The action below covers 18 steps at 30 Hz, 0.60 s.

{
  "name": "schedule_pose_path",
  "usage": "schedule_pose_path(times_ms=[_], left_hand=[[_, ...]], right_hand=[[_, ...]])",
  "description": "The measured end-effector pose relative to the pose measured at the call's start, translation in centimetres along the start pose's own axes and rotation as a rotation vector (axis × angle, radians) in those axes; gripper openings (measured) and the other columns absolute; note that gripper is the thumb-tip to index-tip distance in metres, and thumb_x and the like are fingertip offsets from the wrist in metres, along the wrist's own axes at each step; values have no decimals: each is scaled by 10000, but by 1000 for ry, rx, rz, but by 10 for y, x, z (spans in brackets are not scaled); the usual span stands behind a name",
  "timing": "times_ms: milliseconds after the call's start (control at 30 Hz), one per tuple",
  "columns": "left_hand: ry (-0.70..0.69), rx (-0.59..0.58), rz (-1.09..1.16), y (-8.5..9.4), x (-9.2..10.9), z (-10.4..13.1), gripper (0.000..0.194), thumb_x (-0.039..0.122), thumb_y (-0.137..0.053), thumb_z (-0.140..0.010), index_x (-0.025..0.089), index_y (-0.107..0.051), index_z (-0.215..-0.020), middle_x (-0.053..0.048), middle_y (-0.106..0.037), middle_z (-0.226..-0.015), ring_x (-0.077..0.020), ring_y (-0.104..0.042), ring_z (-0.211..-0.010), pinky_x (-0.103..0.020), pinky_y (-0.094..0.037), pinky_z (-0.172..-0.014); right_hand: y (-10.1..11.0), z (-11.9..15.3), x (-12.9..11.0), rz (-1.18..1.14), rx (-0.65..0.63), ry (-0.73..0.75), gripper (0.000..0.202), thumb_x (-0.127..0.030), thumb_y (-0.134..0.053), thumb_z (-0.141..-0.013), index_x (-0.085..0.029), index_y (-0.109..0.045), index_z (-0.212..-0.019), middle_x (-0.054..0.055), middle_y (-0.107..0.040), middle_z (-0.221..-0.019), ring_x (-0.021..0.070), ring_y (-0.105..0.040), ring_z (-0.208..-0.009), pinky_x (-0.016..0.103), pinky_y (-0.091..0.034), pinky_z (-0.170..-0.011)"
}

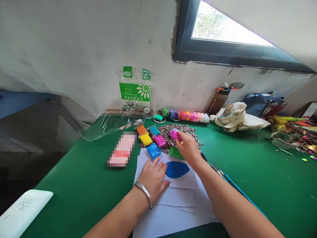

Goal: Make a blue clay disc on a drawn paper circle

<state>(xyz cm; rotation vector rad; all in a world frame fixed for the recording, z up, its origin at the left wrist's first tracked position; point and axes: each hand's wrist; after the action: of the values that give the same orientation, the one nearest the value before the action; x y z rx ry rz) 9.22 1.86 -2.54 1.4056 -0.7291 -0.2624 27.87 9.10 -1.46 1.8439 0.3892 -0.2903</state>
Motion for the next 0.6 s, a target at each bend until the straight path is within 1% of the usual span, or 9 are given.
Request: schedule_pose_path(times_ms=[67,167,233,267,333,400,500,567,600], left_hand=[[-9,-9,8,2,3,2,481,309,-619,-801,130,-540,-1240,-139,-566,-1276,-348,-395,-1269,-587,-276,-1044],[-43,28,51,6,7,5,359,283,-618,-803,151,-613,-1137,-121,-660,-1132,-341,-443,-1234,-594,-267,-1042],[-47,120,134,8,7,7,283,289,-571,-840,162,-642,-1083,-103,-704,-1018,-317,-502,-1184,-569,-288,-1042],[-27,182,204,9,7,8,291,314,-543,-860,161,-642,-1087,-103,-705,-1016,-300,-543,-1139,-534,-335,-1025],[61,293,373,10,6,8,373,386,-515,-875,156,-614,-1150,-108,-687,-1069,-266,-605,-1052,-447,-439,-954],[169,358,554,12,5,7,471,451,-543,-847,161,-571,-1218,-102,-673,-1109,-246,-633,-1004,-372,-501,-875],[258,347,789,14,4,4,477,468,-602,-798,175,-602,-1174,-70,-700,-1041,-232,-665,-921,-315,-531,-798],[292,320,889,16,5,1,402,449,-627,-780,175,-655,-1072,-51,-722,-952,-217,-680,-835,-291,-539,-741],[311,310,928,17,5,0,374,440,-637,-771,172,-671,-1029,-45,-728,-911,-213,-681,-802,-284,-540,-717]], right_hand=[[7,11,7,-443,24,-121,332,-325,-466,-873,-182,-564,-1156,72,-643,-1058,206,-578,-921,318,-435,-793],[16,33,10,-1176,-112,-351,390,-403,-579,-811,-194,-578,-1140,60,-650,-1022,204,-610,-857,333,-493,-716],[20,47,8,-1451,-173,-455,391,-373,-655,-767,-188,-596,-1106,60,-649,-1003,185,-616,-828,335,-506,-719],[21,53,5,-1531,-200,-474,393,-350,-675,-756,-190,-598,-1107,60,-648,-1013,176,-616,-827,333,-507,-731],[21,63,-2,-1616,-252,-455,401,-318,-686,-757,-202,-592,-1129,63,-641,-1060,168,-618,-848,334,-503,-764],[19,69,-12,-1638,-301,-400,395,-307,-683,-764,-213,-588,-1136,66,-635,-1101,178,-620,-891,350,-494,-805],[15,73,-24,-1565,-394,-273,372,-311,-684,-758,-224,-599,-1109,57,-649,-1085,201,-613,-950,374,-477,-851],[15,72,-24,-1426,-444,-164,345,-326,-666,-766,-227,-610,-1091,50,-659,-1058,205,-609,-961,370,-474,-859],[16,70,-19,-1326,-435,-129,329,-340,-644,-779,-223,-614,-1084,50,-661,-1052,204,-608,-958,361,-475,-852]])
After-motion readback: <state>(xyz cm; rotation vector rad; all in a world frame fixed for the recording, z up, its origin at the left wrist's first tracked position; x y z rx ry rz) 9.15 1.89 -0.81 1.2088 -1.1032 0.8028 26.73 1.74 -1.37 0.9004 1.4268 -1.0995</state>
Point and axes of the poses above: each hand's wrist, its own z-axis away from the middle knuckle, its own y-axis out of the back of the hand, x = y × z
